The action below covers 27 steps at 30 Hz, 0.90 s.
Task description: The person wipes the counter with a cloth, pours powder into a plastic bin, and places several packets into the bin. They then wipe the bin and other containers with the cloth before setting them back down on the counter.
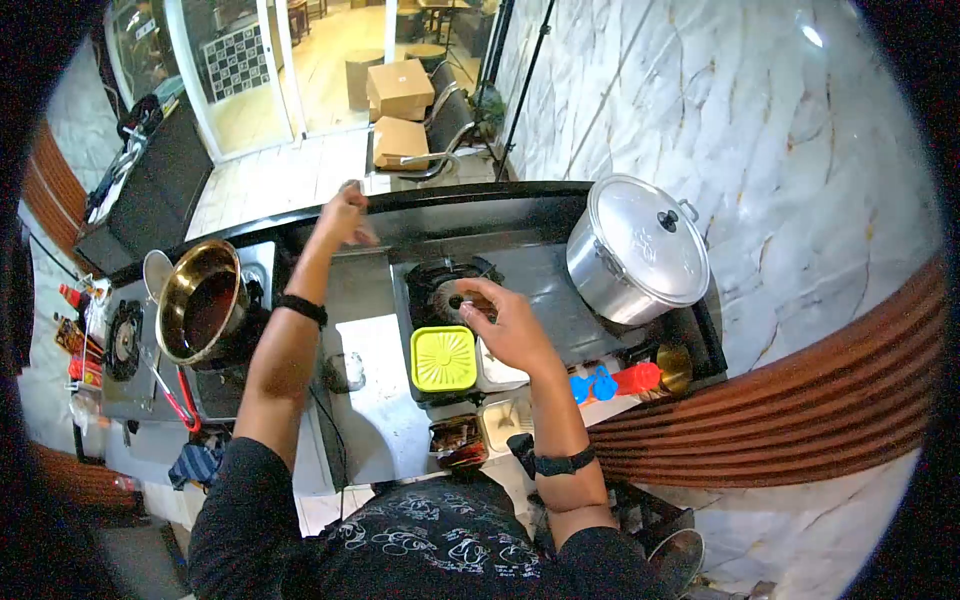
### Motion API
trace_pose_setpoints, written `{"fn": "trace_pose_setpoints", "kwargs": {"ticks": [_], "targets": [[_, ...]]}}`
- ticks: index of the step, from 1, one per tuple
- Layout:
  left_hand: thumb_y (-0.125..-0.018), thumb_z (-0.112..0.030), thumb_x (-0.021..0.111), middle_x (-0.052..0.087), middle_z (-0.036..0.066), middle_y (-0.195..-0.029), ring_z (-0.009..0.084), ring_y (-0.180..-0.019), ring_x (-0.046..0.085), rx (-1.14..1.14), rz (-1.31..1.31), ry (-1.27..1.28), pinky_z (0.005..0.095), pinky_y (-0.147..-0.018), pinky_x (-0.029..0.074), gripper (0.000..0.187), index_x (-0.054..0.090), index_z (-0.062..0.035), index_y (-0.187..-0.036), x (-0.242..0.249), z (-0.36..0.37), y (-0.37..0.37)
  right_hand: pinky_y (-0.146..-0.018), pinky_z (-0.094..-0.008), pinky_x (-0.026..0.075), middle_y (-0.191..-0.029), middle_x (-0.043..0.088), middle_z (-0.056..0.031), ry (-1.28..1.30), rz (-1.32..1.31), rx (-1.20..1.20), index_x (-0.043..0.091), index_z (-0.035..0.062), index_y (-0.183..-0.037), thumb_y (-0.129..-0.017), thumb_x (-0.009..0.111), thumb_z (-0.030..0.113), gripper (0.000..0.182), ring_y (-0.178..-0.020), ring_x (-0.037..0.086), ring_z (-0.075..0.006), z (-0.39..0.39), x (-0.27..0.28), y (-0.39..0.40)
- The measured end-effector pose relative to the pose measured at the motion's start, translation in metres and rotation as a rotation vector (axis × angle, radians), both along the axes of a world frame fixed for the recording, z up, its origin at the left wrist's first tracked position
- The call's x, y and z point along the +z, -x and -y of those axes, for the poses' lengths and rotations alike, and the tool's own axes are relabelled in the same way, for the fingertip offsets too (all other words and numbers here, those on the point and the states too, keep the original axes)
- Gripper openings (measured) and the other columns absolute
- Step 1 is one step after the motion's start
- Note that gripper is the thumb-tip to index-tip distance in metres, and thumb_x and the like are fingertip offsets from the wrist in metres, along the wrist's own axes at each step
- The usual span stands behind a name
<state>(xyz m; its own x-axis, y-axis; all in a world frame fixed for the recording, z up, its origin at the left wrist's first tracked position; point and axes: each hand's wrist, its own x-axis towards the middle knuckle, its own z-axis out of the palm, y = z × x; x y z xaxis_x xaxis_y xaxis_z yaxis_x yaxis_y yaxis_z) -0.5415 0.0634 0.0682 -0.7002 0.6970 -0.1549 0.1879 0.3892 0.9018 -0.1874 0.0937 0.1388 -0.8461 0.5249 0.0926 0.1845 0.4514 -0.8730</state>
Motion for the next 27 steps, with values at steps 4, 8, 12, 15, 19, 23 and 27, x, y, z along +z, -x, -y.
{"fn": "trace_pose_setpoints", "kwargs": {"ticks": [4, 8, 12, 15, 19, 23, 27], "targets": [[-0.085, -0.010, 0.049, 0.063, 0.026, -0.109, 0.0371, -0.093, 0.065, -0.016, -0.218, -0.246, 0.0438, -0.070, 0.055, 0.049, 0.048, -0.0221, -0.132, 0.021, -0.024, -0.077, -0.091, -0.0300, 0.048, -0.111, 0.065, -0.0110, -0.004, -0.035, -0.039, 0.058, -0.0003, -0.119, -0.089, 0.060, 0.007, 0.031, -0.102, 0.062, -0.0163, 0.011, -0.005, -0.004], [-0.085, -0.020, 0.057, 0.063, 0.028, -0.106, 0.0419, -0.096, 0.062, 0.079, -0.387, -0.222, 0.0430, -0.082, 0.051, 0.045, 0.051, -0.0142, -0.129, 0.003, -0.078, -0.092, -0.090, -0.0304, 0.048, -0.110, 0.066, -0.0102, -0.054, 0.104, 0.011, 0.057, 0.0000, -0.120, -0.088, 0.060, 0.007, 0.033, -0.101, 0.062, -0.0161, 0.015, -0.004, -0.027], [-0.083, -0.028, 0.063, 0.064, 0.027, -0.100, 0.0417, -0.095, 0.062, -0.020, -0.468, -0.283, 0.0431, -0.083, 0.050, 0.041, 0.059, -0.0040, -0.116, 0.025, -0.124, -0.122, -0.088, -0.0319, 0.049, -0.109, 0.066, -0.0117, -0.054, 0.036, 0.069, 0.057, 0.0031, -0.123, -0.088, 0.061, 0.009, 0.037, -0.101, 0.063, -0.0185, -0.014, -0.017, -0.057], [-0.081, -0.024, 0.065, 0.065, 0.026, -0.094, 0.0407, -0.094, 0.062, -0.046, -0.575, -0.313, 0.0454, -0.082, 0.049, 0.033, 0.063, 0.0011, -0.103, 0.004, -0.199, -0.138, -0.092, -0.0371, 0.047, -0.118, 0.062, -0.0184, -0.134, 0.017, 0.123, 0.057, 0.0016, -0.121, -0.086, 0.062, 0.015, 0.038, -0.108, 0.060, -0.0344, -0.039, 0.008, -0.093], [-0.081, -0.014, 0.063, 0.066, 0.019, -0.094, 0.0393, -0.091, 0.062, -0.241, -0.790, -0.278, 0.0459, -0.080, 0.050, 0.023, 0.067, -0.0083, -0.103, -0.007, -0.299, -0.161, -0.091, -0.0360, 0.048, -0.121, 0.061, -0.0155, -0.130, -0.110, 0.123, 0.058, 0.0029, -0.121, -0.081, 0.065, 0.007, 0.040, -0.106, 0.063, -0.0294, -0.112, 0.034, -0.153], [-0.079, -0.010, 0.062, 0.067, 0.015, -0.099, 0.0354, -0.093, 0.062, -0.419, -0.844, -0.171, 0.0448, -0.082, 0.050, 0.030, 0.069, -0.0161, -0.107, -0.046, -0.372, -0.190, -0.085, -0.0357, 0.052, -0.111, 0.066, -0.0179, 0.009, -0.361, -0.087, 0.063, -0.0015, -0.111, -0.075, 0.065, -0.001, 0.036, -0.093, 0.068, -0.0271, -0.171, 0.040, -0.201], [-0.081, -0.014, 0.059, 0.067, 0.012, -0.106, 0.0334, -0.098, 0.062, -0.716, -0.753, -0.314, 0.0406, -0.084, 0.050, 0.028, 0.069, -0.0137, -0.107, -0.050, -0.424, -0.209, -0.081, -0.0370, 0.054, -0.101, 0.068, -0.0219, 0.139, -0.508, -0.224, 0.067, -0.0031, -0.102, -0.078, 0.066, 0.007, 0.026, -0.090, 0.068, -0.0286, -0.200, 0.039, -0.226]]}}
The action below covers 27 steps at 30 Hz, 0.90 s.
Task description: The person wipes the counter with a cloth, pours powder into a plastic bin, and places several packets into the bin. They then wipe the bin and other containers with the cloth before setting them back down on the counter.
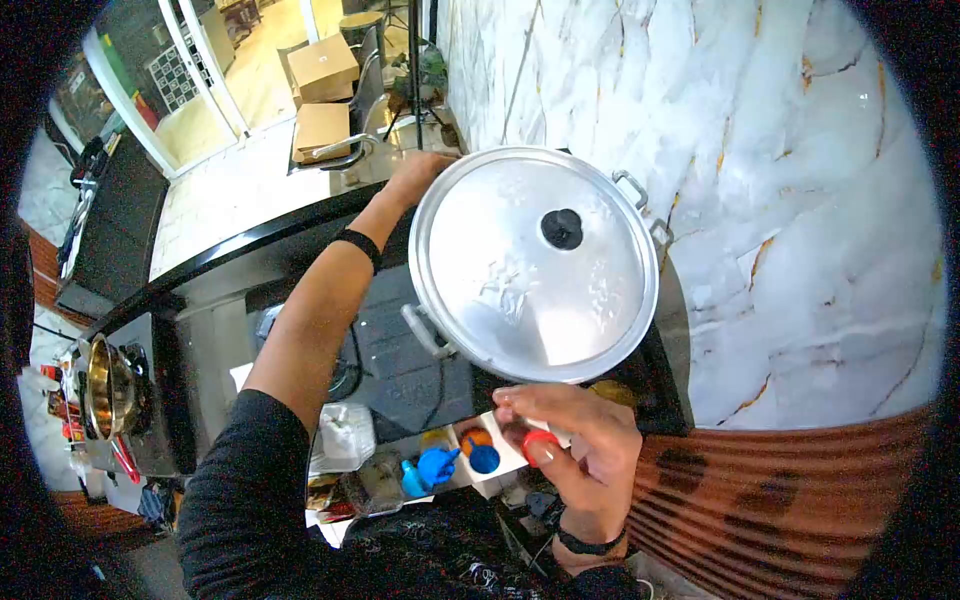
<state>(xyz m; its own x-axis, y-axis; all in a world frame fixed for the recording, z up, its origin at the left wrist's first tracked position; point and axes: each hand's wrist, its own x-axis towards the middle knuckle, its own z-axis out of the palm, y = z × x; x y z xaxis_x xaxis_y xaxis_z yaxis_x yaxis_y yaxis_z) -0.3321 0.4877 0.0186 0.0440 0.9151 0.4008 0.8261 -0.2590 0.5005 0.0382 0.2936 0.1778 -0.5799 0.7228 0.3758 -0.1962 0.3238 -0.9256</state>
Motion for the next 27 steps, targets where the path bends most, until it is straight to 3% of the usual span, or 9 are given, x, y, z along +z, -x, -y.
{"fn": "trace_pose_setpoints", "kwargs": {"ticks": [2, 8, 9, 12, 14, 18, 22, 25, 27], "targets": [[-0.083, -0.017, 0.058, 0.067, 0.013, -0.107, 0.0327, -0.099, 0.062, -0.098, 0.041, -0.023, 0.0394, -0.084, 0.050, 0.027, 0.069, -0.0117, -0.107, -0.009, -0.031, 0.002, -0.079, -0.0381, 0.055, -0.092, 0.069, -0.0217, 0.044, -0.052, -0.049, 0.068, -0.0040, -0.096, -0.082, 0.068, 0.018, 0.026, -0.086, 0.069, -0.0294, -0.013, 0.000, -0.002], [-0.088, -0.023, 0.053, 0.066, 0.016, -0.110, 0.0316, -0.101, 0.064, -0.189, 0.140, -0.046, 0.0362, -0.088, 0.049, 0.038, 0.059, -0.0111, -0.123, -0.029, -0.076, -0.015, -0.078, -0.0380, 0.055, -0.090, 0.069, -0.0214, 0.048, -0.065, -0.037, 0.067, -0.0048, -0.096, -0.085, 0.068, 0.019, 0.027, -0.085, 0.069, -0.0300, -0.043, -0.017, -0.015], [-0.088, -0.024, 0.053, 0.065, 0.016, -0.112, 0.0314, -0.102, 0.063, -0.117, 0.103, 0.022, 0.0361, -0.088, 0.049, 0.037, 0.061, -0.0105, -0.121, -0.028, -0.078, -0.014, -0.077, -0.0382, 0.055, -0.091, 0.068, -0.0216, 0.053, -0.081, -0.044, 0.067, -0.0056, -0.096, -0.085, 0.067, 0.019, 0.027, -0.084, 0.069, -0.0292, -0.045, -0.018, -0.016], [-0.088, -0.023, 0.053, 0.065, 0.016, -0.111, 0.0316, -0.102, 0.063, -0.205, 0.037, 0.070, 0.0371, -0.088, 0.049, 0.035, 0.062, -0.0094, -0.119, -0.018, -0.074, -0.003, -0.076, -0.0373, 0.055, -0.092, 0.068, -0.0220, 0.084, -0.110, -0.121, 0.066, -0.0070, -0.095, -0.084, 0.068, 0.016, 0.025, -0.080, 0.069, -0.0269, -0.047, -0.010, -0.014], [-0.087, -0.022, 0.054, 0.064, 0.016, -0.113, 0.0323, -0.102, 0.062, -0.173, -0.164, 0.153, 0.0384, -0.088, 0.049, 0.034, 0.063, -0.0084, -0.117, -0.019, -0.082, 0.011, -0.076, -0.0368, 0.055, -0.092, 0.068, -0.0222, 0.064, -0.147, -0.143, 0.066, -0.0071, -0.095, -0.084, 0.068, 0.015, 0.025, -0.080, 0.068, -0.0261, -0.045, -0.003, -0.016], [-0.087, -0.020, 0.053, 0.061, 0.016, -0.119, 0.0333, -0.106, 0.060, -0.251, -0.213, 0.006, 0.0390, -0.091, 0.048, 0.034, 0.063, -0.0077, -0.116, 0.000, -0.047, 0.007, -0.077, -0.0357, 0.054, -0.093, 0.068, -0.0221, 0.028, -0.180, -0.179, 0.066, -0.0074, -0.096, -0.082, 0.067, 0.012, 0.024, -0.079, 0.067, -0.0257, -0.040, 0.007, -0.036], [-0.086, -0.020, 0.053, 0.056, 0.017, -0.126, 0.0344, -0.112, 0.056, -0.220, -0.088, 0.075, 0.0384, -0.095, 0.045, 0.034, 0.063, -0.0080, -0.117, -0.017, -0.067, 0.013, -0.077, -0.0359, 0.054, -0.095, 0.067, -0.0223, 0.023, -0.181, -0.195, 0.066, -0.0077, -0.098, -0.083, 0.065, 0.007, 0.022, -0.081, 0.067, -0.0250, -0.040, -0.001, -0.052], [-0.086, -0.019, 0.053, 0.056, 0.016, -0.128, 0.0323, -0.114, 0.055, -0.222, -0.034, 0.168, 0.0360, -0.098, 0.044, 0.034, 0.063, -0.0078, -0.117, -0.002, -0.086, -0.006, -0.077, -0.0359, 0.054, -0.097, 0.067, -0.0224, 0.021, -0.133, -0.217, 0.065, -0.0071, -0.101, -0.084, 0.063, 0.005, 0.021, -0.082, 0.067, -0.0252, -0.045, -0.013, -0.067], [-0.087, -0.018, 0.054, 0.055, 0.015, -0.129, 0.0303, -0.116, 0.056, -0.329, 0.354, 0.298, 0.0338, -0.099, 0.043, 0.034, 0.063, -0.0074, -0.118, -0.025, -0.115, -0.001, -0.077, -0.0353, 0.054, -0.097, 0.067, -0.0222, 0.035, -0.068, -0.256, 0.065, -0.0065, -0.101, -0.085, 0.062, 0.005, 0.020, -0.083, 0.067, -0.0255, -0.049, -0.023, -0.077]]}}
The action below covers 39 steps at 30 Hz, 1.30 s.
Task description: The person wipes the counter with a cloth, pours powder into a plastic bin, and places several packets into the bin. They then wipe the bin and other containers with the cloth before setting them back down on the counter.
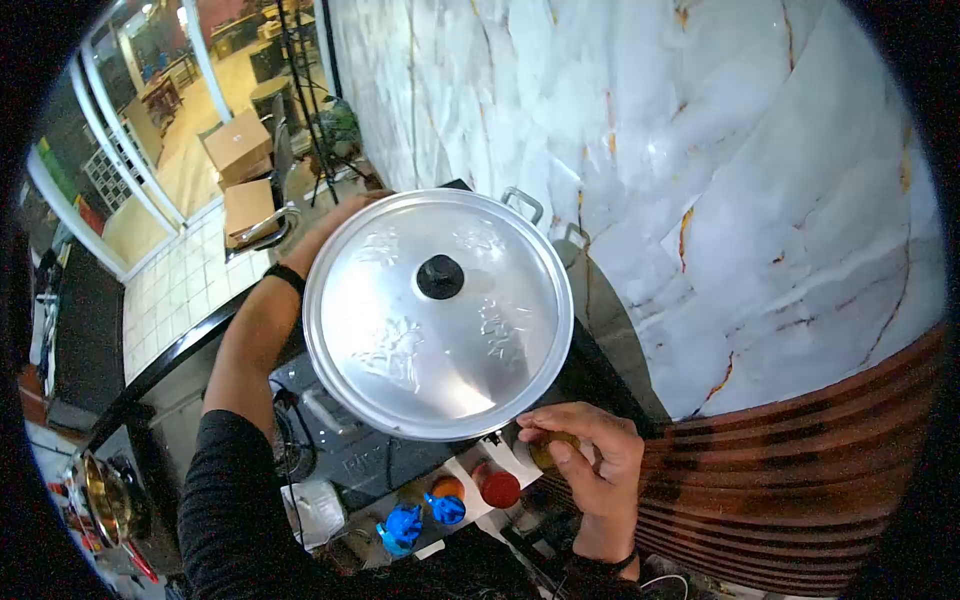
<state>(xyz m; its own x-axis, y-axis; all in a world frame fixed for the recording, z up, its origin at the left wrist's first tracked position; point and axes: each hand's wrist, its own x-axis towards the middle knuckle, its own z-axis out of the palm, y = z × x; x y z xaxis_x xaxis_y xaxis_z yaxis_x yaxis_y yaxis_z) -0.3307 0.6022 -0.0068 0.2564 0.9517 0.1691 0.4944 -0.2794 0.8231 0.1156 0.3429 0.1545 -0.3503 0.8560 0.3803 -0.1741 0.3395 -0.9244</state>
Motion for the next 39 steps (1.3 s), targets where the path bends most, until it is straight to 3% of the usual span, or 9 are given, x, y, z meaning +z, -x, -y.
{"fn": "trace_pose_setpoints", "kwargs": {"ticks": [1, 15, 20, 26, 31, 32, 35, 37, 39], "targets": [[-0.086, -0.018, 0.055, 0.055, 0.015, -0.131, 0.0304, -0.118, 0.055, -0.107, -0.285, -0.173, 0.0333, -0.100, 0.043, 0.035, 0.062, -0.0073, -0.120, 0.027, 0.011, -0.011, -0.076, -0.0349, 0.054, -0.097, 0.067, -0.0224, -0.009, -0.002, -0.008, 0.066, -0.0062, -0.102, -0.085, 0.062, 0.005, 0.020, -0.084, 0.067, -0.0253, -0.003, -0.004, -0.004], [-0.086, -0.018, 0.056, 0.055, 0.016, -0.129, 0.0334, -0.116, 0.055, -0.243, -0.375, -0.278, 0.0374, -0.100, 0.043, 0.039, 0.060, -0.0074, -0.123, 0.026, -0.038, -0.032, -0.079, -0.0359, 0.053, -0.096, 0.068, -0.0204, 0.043, 0.060, -0.001, 0.066, -0.0057, -0.101, -0.086, 0.060, 0.005, 0.019, -0.084, 0.068, -0.0248, -0.047, -0.012, 0.015], [-0.086, -0.017, 0.056, 0.055, 0.016, -0.130, 0.0352, -0.116, 0.054, -0.222, -0.270, -0.033, 0.0385, -0.099, 0.044, 0.038, 0.059, -0.0069, -0.122, 0.059, 0.028, -0.010, -0.078, -0.0348, 0.053, -0.094, 0.068, -0.0187, -0.010, 0.074, -0.001, 0.065, -0.0060, -0.102, -0.088, 0.058, 0.004, 0.018, -0.083, 0.068, -0.0232, -0.048, -0.010, 0.022], [-0.079, -0.001, 0.054, 0.057, 0.017, -0.125, 0.0341, -0.111, 0.057, -0.160, -0.592, -0.200, 0.0365, -0.095, 0.045, 0.039, 0.061, -0.0044, -0.117, 0.077, 0.122, 0.050, -0.080, -0.0334, 0.051, -0.098, 0.067, -0.0163, -0.076, 0.048, -0.024, 0.064, -0.0052, -0.105, -0.090, 0.057, 0.004, 0.019, -0.087, 0.064, -0.0202, -0.037, 0.006, 0.012], [-0.069, 0.004, 0.056, 0.071, 0.010, -0.085, 0.0289, -0.077, 0.067, 0.028, -0.634, -0.028, 0.0343, -0.071, 0.052, 0.030, 0.073, -0.0103, -0.089, 0.106, 0.174, 0.113, -0.082, -0.0313, 0.050, -0.100, 0.067, -0.0150, -0.115, 0.124, -0.199, 0.062, -0.0054, -0.106, -0.091, 0.054, 0.002, 0.018, -0.085, 0.063, -0.0186, -0.025, 0.021, -0.003], [-0.080, -0.004, 0.063, 0.070, 0.010, -0.095, 0.0260, -0.089, 0.066, 0.141, -0.717, -0.024, 0.0368, -0.079, 0.052, 0.016, 0.074, -0.0114, -0.089, 0.137, 0.185, 0.091, -0.082, -0.0309, 0.050, -0.100, 0.067, -0.0147, -0.112, 0.116, -0.246, 0.061, -0.0053, -0.107, -0.091, 0.053, 0.002, 0.019, -0.085, 0.063, -0.0186, -0.024, 0.023, -0.007], [-0.096, -0.024, 0.050, 0.069, 0.004, -0.106, 0.0225, -0.099, 0.066, 0.268, -0.573, -0.475, 0.0331, -0.085, 0.051, 0.025, 0.072, -0.0156, -0.103, 0.210, 0.212, 0.019, -0.083, -0.0307, 0.050, -0.099, 0.067, -0.0140, -0.080, 0.024, -0.289, 0.060, -0.0048, -0.108, -0.092, 0.051, 0.001, 0.020, -0.086, 0.063, -0.0189, -0.016, 0.026, -0.005], [-0.097, -0.025, 0.049, 0.066, 0.004, -0.115, 0.0224, -0.106, 0.063, 0.410, -0.441, -0.504, 0.0335, -0.092, 0.049, 0.027, 0.068, -0.0120, -0.111, 0.248, 0.235, -0.056, -0.084, -0.0330, 0.050, -0.106, 0.065, -0.0143, 0.001, -0.018, -0.262, 0.056, -0.0024, -0.118, -0.094, 0.050, 0.006, 0.026, -0.090, 0.063, -0.0205, -0.007, 0.021, -0.006], [-0.094, -0.014, 0.052, 0.066, 0.004, -0.116, 0.0200, -0.104, 0.064, 0.078, -0.063, -0.713, 0.0294, -0.093, 0.049, 0.024, 0.064, -0.0094, -0.115, 0.244, 0.220, -0.107, -0.085, -0.0339, 0.050, -0.113, 0.061, -0.0145, 0.071, -0.133, -0.198, 0.051, -0.0004, -0.124, -0.095, 0.051, 0.011, 0.031, -0.096, 0.062, -0.0211, 0.009, 0.021, 0.007]]}}
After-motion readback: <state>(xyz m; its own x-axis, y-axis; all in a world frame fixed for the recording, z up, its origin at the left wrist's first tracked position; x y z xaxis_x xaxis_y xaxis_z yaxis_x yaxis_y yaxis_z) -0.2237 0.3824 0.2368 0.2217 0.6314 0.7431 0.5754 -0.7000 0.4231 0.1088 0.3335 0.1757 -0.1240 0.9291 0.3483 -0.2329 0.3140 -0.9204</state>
